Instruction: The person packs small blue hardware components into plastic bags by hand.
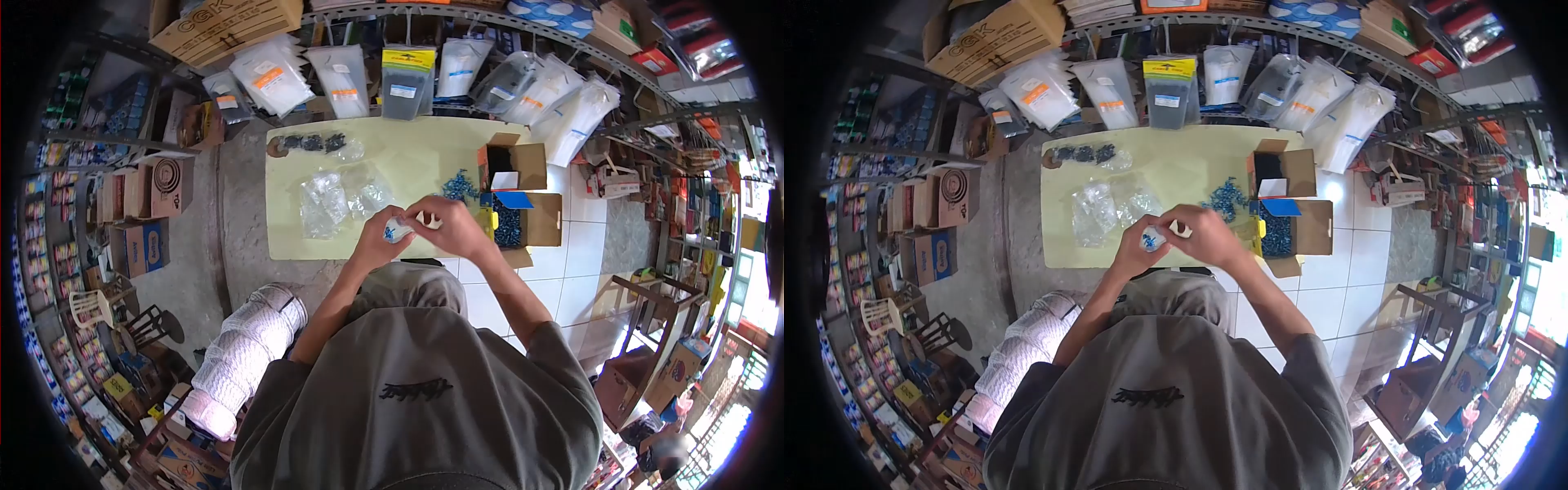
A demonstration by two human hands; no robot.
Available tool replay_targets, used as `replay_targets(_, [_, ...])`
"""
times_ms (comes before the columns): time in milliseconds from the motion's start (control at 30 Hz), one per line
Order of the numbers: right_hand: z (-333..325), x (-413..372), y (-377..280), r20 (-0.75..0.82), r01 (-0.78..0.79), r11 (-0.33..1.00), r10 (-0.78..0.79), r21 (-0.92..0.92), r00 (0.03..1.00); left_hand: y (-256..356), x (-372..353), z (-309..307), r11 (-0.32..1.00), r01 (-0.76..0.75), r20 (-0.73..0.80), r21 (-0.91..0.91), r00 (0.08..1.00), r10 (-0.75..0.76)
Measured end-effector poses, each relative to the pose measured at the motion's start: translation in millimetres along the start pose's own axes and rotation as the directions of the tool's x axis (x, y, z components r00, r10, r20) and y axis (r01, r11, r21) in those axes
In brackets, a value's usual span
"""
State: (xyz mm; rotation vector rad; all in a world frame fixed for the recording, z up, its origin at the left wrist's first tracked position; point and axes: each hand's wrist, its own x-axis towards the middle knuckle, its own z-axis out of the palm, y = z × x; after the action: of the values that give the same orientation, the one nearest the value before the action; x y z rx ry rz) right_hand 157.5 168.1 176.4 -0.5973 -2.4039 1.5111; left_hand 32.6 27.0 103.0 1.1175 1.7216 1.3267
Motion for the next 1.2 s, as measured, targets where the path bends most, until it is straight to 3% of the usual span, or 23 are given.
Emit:
replay_targets(100, [5.9, -13.0, 6.3, -0.025, 0.074, 0.997, -0.075, -0.018, 0.997, 2.0, 6.8, 5.0, 0.999, -0.008, 0.047, 0.044, 0.999, 0.006])
replay_targets(167, [4.2, -15.4, 2.1, -0.042, 0.023, 0.997, -0.02, 0.071, 0.999, 10.2, 9.4, 4.9, 0.999, 0.026, 0.094, 0.028, 0.995, -0.028])
replay_targets(267, [-9.2, -11.0, 11.6, -0.093, -0.103, 0.995, 0.104, 0.015, 0.99, 7.2, 7.3, 7.5, 0.999, -0.031, 0.05, 0.029, 0.998, 0.029])
replay_targets(333, [-9.8, 0.0, 55.6, -0.258, -0.168, 0.986, 0.165, 0.013, 0.952, 2.3, 5.4, 7.0, 0.999, -0.037, 0.053, 0.022, 0.998, 0.035])
replay_targets(400, [-13.6, 15.4, 112.0, -0.337, -0.245, 0.964, 0.198, -0.101, 0.921, 0.5, 3.0, 5.5, 0.999, -0.042, 0.052, 0.016, 0.998, 0.041])
replay_targets(467, [-10.1, 30.1, 180.8, -0.35, -0.374, 0.834, 0.237, -0.406, 0.907, 0.4, -1.4, 4.1, 0.999, -0.03, 0.032, 0.013, 0.999, 0.03])
replay_targets(500, [-6.9, 35.5, 206.5, -0.345, -0.37, 0.836, 0.234, -0.405, 0.909, 0.7, -3.9, 3.0, 0.999, -0.028, 0.027, 0.016, 0.999, 0.028])
replay_targets(567, [-1.6, 43.7, 241.2, -0.28, -0.473, 0.65, 0.384, -0.594, 0.88, 2.3, -9.0, 0.0, 1.0, -0.004, 0.0, 0.023, 1.0, 0.004])
replay_targets(667, [0.7, 45.6, 254.7, -0.222, -0.458, 0.657, 0.413, -0.599, 0.883, 3.4, -16.8, -6.2, 1.0, 0.005, -0.042, 0.018, 0.999, -0.005])
replay_targets(933, [-0.6, 50.5, 233.0, -0.298, -0.472, 0.65, 0.367, -0.595, 0.881, 0.1, -24.7, -10.5, 1.0, 0.02, -0.073, 0.013, 0.997, -0.019])
replay_targets(1000, [-5.8, 51.7, 188.5, -0.311, -0.27, 0.888, 0.155, -0.371, 0.938, 1.1, -21.9, -10.9, 1.0, 0.012, -0.066, 0.01, 0.998, -0.012])
replay_targets(1067, [-6.6, 42.4, 117.5, -0.219, -0.211, 0.976, 0.216, 0.044, 0.952, -0.4, -17.4, -7.4, 1.0, 0.022, -0.031, 0.003, 0.999, -0.022])
replay_targets(1133, [-7.1, 22.4, 47.1, -0.112, -0.083, 0.986, 0.1, 0.143, 0.989, 1.1, -11.6, -4.6, 0.999, 0.031, -0.012, 0.021, 0.999, -0.03])
replay_targets(1200, [-3.9, 6.2, 8.0, -0.014, -0.028, 0.994, 0.03, 0.105, 0.999, 2.5, -6.8, -1.9, 0.999, 0.036, 0.016, 0.04, 0.999, -0.037])
